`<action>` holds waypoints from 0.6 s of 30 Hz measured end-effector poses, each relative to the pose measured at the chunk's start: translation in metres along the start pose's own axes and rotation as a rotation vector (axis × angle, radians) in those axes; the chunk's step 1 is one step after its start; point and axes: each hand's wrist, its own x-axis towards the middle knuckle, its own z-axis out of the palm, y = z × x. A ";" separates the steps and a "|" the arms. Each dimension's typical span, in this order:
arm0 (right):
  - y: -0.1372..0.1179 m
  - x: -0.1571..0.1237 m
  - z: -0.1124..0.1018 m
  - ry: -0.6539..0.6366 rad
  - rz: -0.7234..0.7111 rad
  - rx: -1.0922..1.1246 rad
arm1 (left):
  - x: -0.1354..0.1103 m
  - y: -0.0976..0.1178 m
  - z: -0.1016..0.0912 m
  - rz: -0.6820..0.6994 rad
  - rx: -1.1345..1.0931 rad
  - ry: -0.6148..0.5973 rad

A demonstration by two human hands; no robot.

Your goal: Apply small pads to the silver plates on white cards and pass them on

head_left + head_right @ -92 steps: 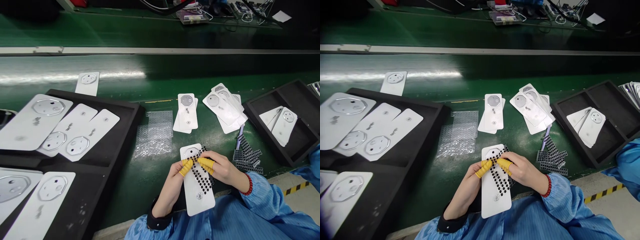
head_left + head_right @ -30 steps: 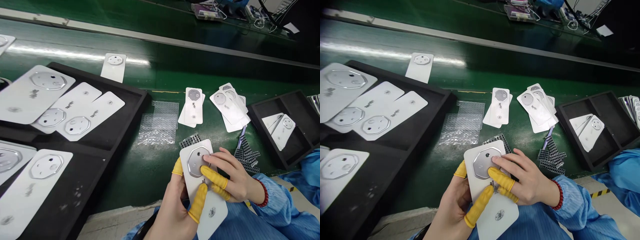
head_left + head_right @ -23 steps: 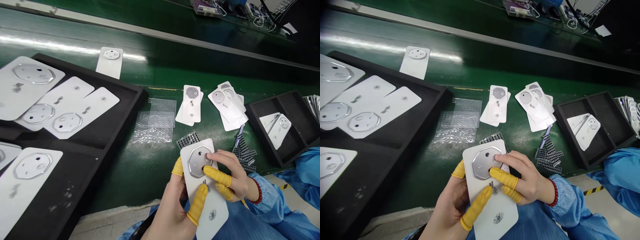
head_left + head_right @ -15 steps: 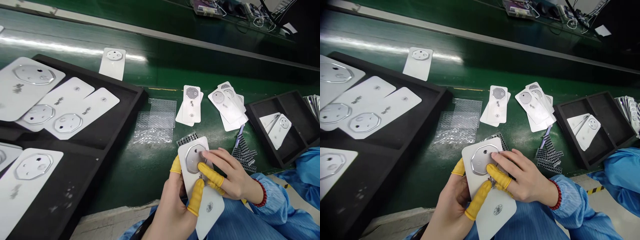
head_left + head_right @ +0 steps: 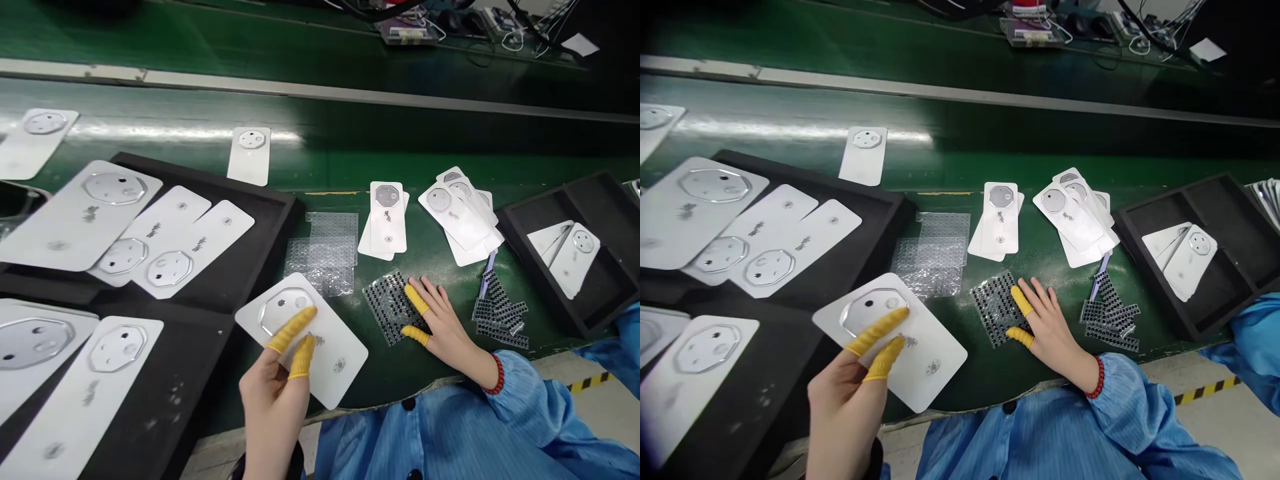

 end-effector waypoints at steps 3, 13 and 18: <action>0.009 -0.005 0.014 0.030 -0.055 0.097 | 0.010 -0.015 0.001 -0.068 0.136 -0.069; -0.019 0.006 -0.032 0.128 -0.106 0.323 | -0.008 -0.008 0.063 -0.064 -0.087 -0.465; -0.025 0.020 -0.044 0.196 -0.187 0.325 | -0.013 -0.005 0.062 -0.093 -0.099 -0.513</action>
